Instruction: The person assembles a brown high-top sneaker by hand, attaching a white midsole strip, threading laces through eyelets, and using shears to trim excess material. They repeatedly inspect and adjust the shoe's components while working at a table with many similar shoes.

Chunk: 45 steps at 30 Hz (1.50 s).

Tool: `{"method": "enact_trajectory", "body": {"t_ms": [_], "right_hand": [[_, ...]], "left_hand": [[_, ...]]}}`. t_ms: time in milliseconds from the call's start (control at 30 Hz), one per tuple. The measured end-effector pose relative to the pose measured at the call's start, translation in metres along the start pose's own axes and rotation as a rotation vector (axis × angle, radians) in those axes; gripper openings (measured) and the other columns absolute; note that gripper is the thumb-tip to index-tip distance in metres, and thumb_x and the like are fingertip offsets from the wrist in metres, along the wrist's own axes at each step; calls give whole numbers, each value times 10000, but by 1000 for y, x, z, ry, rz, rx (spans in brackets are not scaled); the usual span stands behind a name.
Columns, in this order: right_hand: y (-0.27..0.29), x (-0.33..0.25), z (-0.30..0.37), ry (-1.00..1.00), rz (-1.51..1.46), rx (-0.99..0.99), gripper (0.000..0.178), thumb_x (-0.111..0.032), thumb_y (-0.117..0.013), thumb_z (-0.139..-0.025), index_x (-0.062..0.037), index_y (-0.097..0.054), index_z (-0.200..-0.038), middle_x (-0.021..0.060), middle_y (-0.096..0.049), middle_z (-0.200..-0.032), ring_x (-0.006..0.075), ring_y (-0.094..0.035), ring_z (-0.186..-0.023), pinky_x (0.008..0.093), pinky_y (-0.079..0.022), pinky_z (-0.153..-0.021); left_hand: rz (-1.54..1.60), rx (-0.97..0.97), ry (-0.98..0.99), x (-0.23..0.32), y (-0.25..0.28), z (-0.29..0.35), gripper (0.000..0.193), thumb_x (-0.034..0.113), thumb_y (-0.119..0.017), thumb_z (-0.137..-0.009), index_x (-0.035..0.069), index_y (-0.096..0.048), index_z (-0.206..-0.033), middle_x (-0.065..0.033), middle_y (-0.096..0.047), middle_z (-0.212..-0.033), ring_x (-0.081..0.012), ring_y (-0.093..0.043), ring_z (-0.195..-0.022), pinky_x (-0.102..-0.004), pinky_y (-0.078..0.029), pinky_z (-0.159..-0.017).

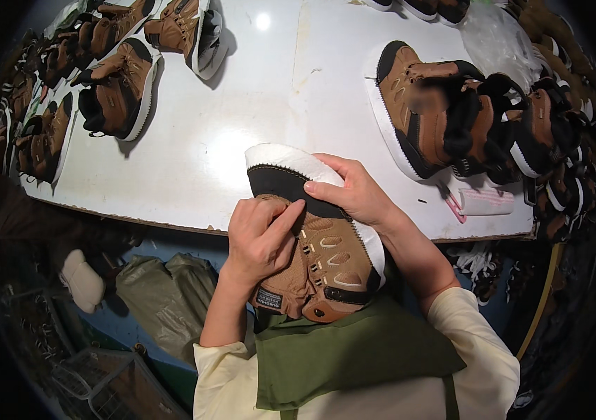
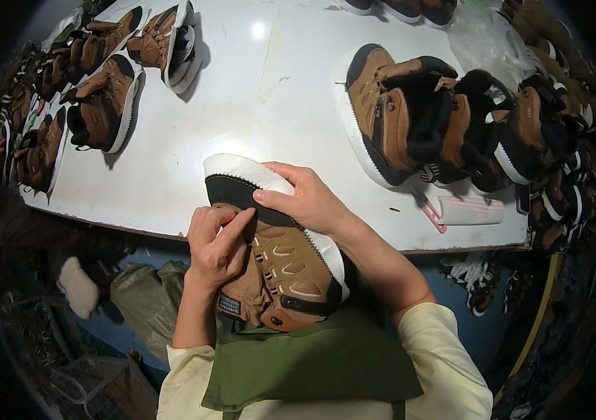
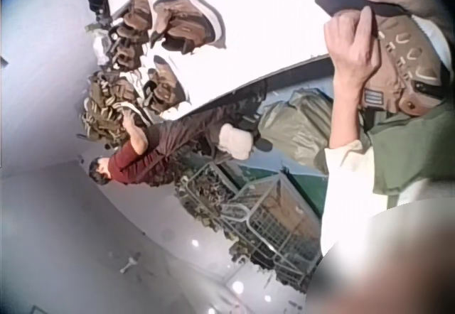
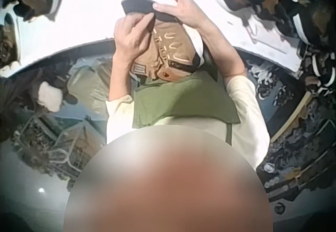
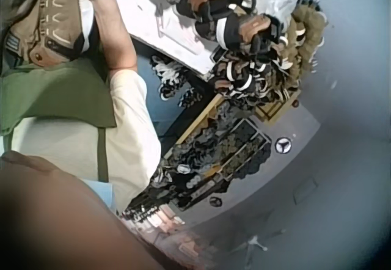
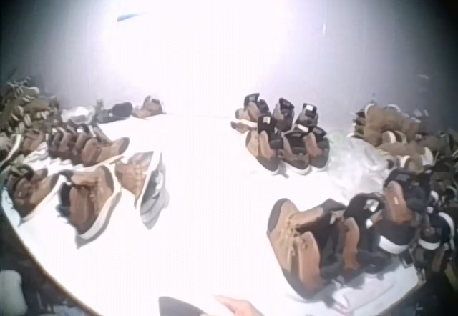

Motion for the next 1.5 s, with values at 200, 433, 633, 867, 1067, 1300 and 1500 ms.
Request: {"method": "enact_trajectory", "body": {"t_ms": [200, 433, 633, 867, 1067, 1300, 1500], "right_hand": [[1, 4, -1, 5, -12, -31, 388, -156, -605, -901, 59, -548, -1219, 75, -642, -1044, 105, -578, -934, 251, -479, -833], [2, 6, -2, 5, -50, -39, 365, -158, -584, -919, 53, -553, -1215, 66, -640, -1046, 98, -576, -939, 244, -478, -831], [3, 7, -2, 7, -50, -48, 368, -166, -575, -931, 51, -548, -1226, 65, -638, -1063, 98, -575, -953, 245, -474, -847], [10, 13, -3, -8, -57, -53, 396, -164, -587, -930, 48, -532, -1259, 76, -634, -1106, 108, -577, -991, 254, -468, -878], [15, 23, -4, 16, -165, -111, 409, -153, -582, -933, 54, -509, -1278, 85, -627, -1140, 125, -588, -1020, 270, -474, -896], [18, 27, -5, 9, -230, -131, 433, -166, -602, -922, 45, -499, -1286, 89, -626, -1150, 129, -594, -1023, 278, -483, -900], [20, 29, -5, 0, -250, -131, 444, -192, -623, -912, 39, -508, -1273, 88, -628, -1150, 133, -597, -1025, 281, -481, -897]], "left_hand": [[0, 46, -25, -1, 0, 7, 342, 24, -672, -623, 40, -674, -964, -61, -564, -821, -226, -517, -697, -334, -393, -609], [19, 110, -25, -1, -1, 9, 314, -11, -687, -583, 26, -664, -894, -71, -577, -819, -235, -540, -709, -332, -420, -616], [36, 112, -16, -1, 0, 9, 311, -34, -675, -566, 21, -654, -871, -78, -580, -812, -250, -549, -699, -336, -428, -623], [252, 378, 536, -23, 3, 28, 362, 33, -600, -788, -20, -546, -1141, -159, -514, -1138, -254, -525, -1028, -348, -427, -907], [1066, 274, 910, -32, -12, 32, 499, 164, -545, -896, -18, -396, -1336, -142, -487, -1267, -202, -459, -1192, -350, -365, -1024], [1342, 201, 980, -33, -16, 25, 660, 263, -581, -862, -27, -332, -1400, -144, -470, -1324, -209, -456, -1234, -325, -358, -1035], [1414, 82, 931, -42, -31, 29, 798, 365, -689, -779, -21, -348, -1390, -108, -499, -1282, -175, -494, -1164, -309, -378, -1007]]}}
Point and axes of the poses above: each hand's wrist, its own z-axis away from the middle knuckle, its own y-axis out of the back of the hand, x = y × z, the point moved 3 cm from there along -z, towards the middle knuckle
